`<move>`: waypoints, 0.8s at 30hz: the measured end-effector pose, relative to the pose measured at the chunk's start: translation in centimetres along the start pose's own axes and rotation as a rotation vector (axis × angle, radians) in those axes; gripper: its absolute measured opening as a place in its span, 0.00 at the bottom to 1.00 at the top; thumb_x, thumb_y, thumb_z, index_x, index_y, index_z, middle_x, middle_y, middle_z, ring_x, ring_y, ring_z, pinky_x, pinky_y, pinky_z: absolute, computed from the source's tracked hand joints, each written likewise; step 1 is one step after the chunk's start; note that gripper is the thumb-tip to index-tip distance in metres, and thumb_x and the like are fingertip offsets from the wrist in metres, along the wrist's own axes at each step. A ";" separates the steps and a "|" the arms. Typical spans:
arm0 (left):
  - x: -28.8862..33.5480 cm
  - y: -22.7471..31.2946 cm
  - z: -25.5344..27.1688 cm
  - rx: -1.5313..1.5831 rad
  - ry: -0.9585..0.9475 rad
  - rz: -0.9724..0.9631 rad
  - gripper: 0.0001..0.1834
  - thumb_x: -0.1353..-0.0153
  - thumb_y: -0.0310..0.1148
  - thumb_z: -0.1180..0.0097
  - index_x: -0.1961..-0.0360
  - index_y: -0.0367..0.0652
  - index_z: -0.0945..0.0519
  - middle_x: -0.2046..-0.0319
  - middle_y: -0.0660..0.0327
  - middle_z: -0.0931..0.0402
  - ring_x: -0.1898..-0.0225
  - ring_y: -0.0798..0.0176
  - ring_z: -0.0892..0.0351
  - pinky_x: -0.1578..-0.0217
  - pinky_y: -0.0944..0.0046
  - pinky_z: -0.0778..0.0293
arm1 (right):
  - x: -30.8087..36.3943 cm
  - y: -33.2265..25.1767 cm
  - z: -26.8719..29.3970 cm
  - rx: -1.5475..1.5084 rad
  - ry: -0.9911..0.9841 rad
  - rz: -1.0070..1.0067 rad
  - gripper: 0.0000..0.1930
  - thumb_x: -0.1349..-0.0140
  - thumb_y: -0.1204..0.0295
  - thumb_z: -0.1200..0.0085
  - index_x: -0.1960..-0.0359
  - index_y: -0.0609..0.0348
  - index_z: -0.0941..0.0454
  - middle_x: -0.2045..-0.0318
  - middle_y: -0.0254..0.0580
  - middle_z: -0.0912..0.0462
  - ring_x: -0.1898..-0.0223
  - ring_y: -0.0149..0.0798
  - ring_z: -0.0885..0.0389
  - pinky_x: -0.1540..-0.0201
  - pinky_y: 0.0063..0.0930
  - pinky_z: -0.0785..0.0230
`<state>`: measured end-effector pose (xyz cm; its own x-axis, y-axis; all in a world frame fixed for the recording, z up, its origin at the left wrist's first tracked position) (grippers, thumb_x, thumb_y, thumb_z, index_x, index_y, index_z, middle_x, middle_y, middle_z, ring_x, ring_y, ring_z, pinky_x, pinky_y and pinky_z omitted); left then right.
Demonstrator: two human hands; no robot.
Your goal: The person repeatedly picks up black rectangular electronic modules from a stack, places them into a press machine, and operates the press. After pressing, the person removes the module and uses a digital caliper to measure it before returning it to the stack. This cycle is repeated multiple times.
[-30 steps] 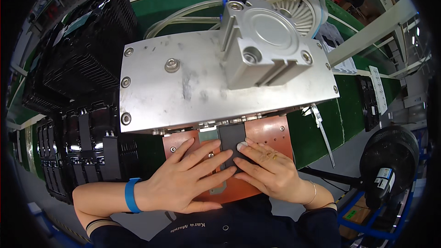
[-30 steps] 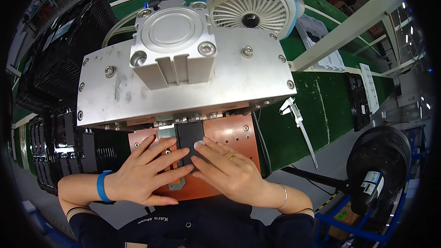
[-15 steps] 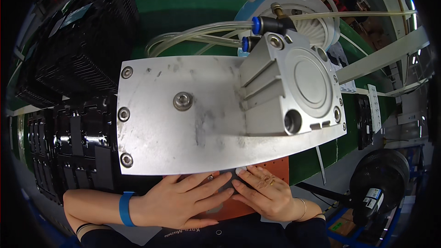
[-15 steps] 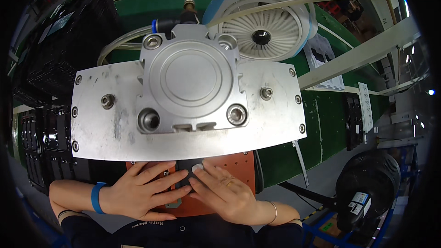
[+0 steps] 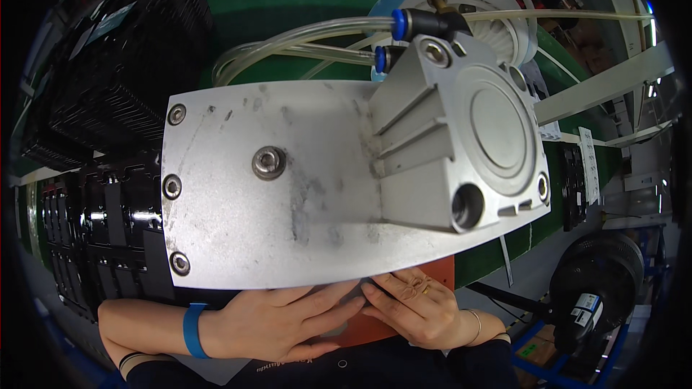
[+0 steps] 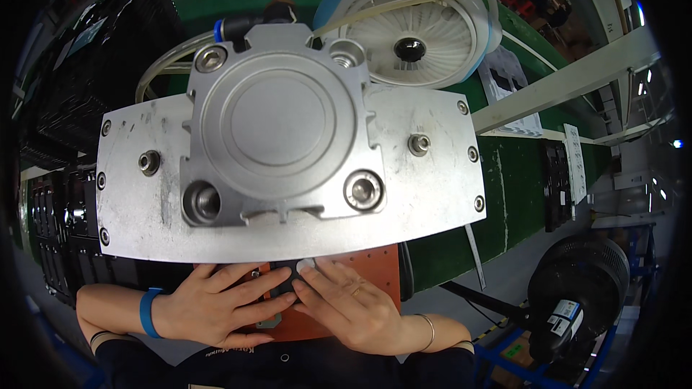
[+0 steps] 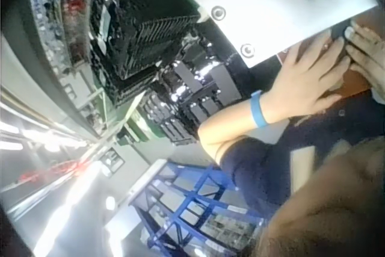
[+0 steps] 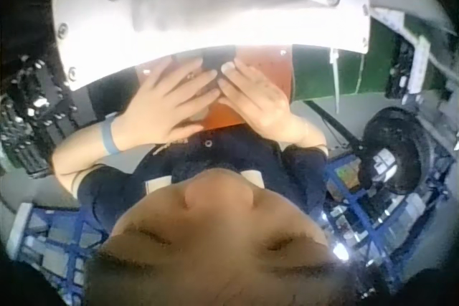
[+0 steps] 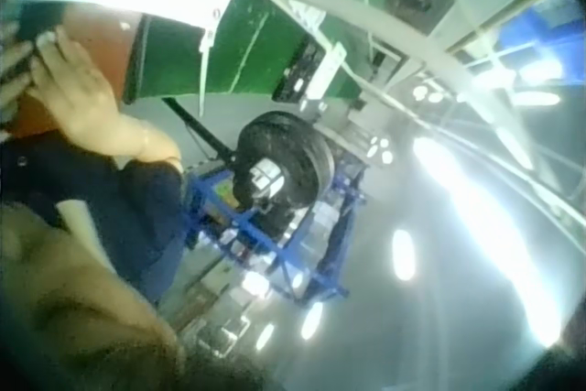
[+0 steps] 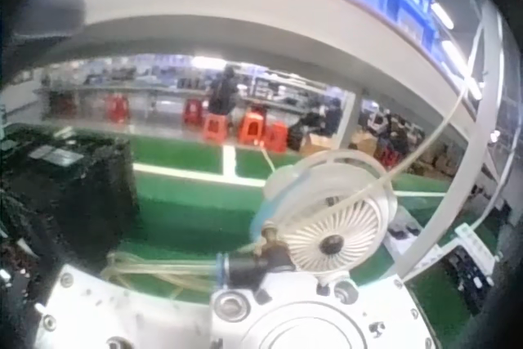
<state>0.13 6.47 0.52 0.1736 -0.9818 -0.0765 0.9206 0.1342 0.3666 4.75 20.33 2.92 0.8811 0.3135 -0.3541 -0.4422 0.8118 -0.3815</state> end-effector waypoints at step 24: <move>0.5 -2.2 3.9 0.638 0.352 0.311 0.21 0.44 0.34 0.34 0.52 0.38 0.23 0.56 0.54 0.23 0.73 0.66 0.23 0.73 0.70 0.28 | 1.8 3.6 -0.3 -1.201 0.175 -0.771 0.24 0.41 0.87 0.45 0.42 0.64 0.36 0.60 0.44 0.19 0.61 0.29 0.18 0.61 0.18 0.26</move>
<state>-3.19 5.11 3.23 0.5885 -0.7974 -0.1333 0.4522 0.1880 0.8719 4.71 23.67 0.61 0.9690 -0.1396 0.2037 0.1777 -0.1785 -0.9678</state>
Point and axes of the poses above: each hand's wrist, its own x-axis away from the middle knuckle, its own z-axis out of the back of the hand, y = z × x, the point moved 7 cm from there along -x, towards the middle knuckle
